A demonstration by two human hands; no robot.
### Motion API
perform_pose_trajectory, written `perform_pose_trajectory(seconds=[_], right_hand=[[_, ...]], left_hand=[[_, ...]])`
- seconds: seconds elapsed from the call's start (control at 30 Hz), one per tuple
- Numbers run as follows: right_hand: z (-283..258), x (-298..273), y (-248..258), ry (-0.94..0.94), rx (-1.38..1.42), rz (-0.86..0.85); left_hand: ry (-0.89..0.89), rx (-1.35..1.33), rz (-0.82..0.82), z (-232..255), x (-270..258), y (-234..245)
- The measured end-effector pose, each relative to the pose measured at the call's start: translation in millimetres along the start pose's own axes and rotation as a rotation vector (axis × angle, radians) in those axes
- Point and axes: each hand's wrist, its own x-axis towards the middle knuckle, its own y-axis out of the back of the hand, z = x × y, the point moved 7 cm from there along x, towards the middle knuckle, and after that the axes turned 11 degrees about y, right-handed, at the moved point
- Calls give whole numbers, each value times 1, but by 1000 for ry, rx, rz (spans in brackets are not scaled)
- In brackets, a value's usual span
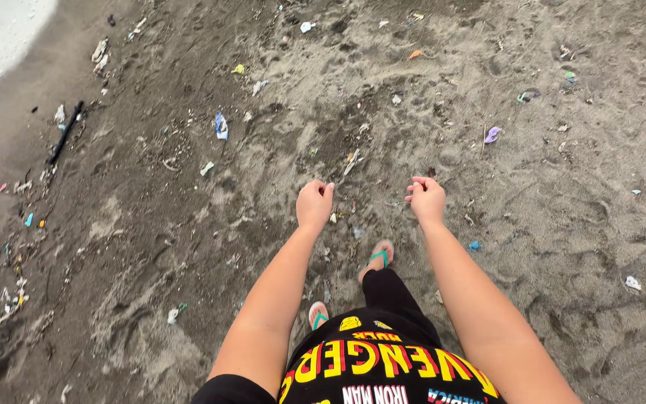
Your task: Picking up plastic trash and wrappers from the sand and placing them into a bucket.
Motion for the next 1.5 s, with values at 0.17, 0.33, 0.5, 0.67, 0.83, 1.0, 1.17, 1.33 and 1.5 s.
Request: perform_pose_trajectory(seconds=[0.17, 0.33, 0.5, 0.67, 0.83, 1.0, 1.17, 1.33, 1.5], right_hand=[[6, 132, 22, -5, 22, 74], [10, 286, 57, -41, -7, 77], [6, 409, 82, -120, -86, 81], [-15, 505, 64, -111, -44, 64], [-3, 634, 58, -172, -12, 127], [-10, 782, 80, -71, -57, 194], [-39, 897, 94, -155, -60, 294], [-13, 1005, 105, -193, -56, 339], [15, 1165, 140, -240, -59, 353]], left_hand=[[27, 78, -59, 54, 107, -93], [-177, -16, 42, 156, 216, -167], [-124, 57, -69, 250, 293, -230], [-101, 59, -102, 300, 374, -277], [-99, 81, -121, 344, 499, -328], [-192, -43, -79, 408, 649, -388], [-110, 12, -206, 529, 749, -427], [-198, -4, -265, 614, 838, -521], [-220, 10, -287, 681, 933, -623]])
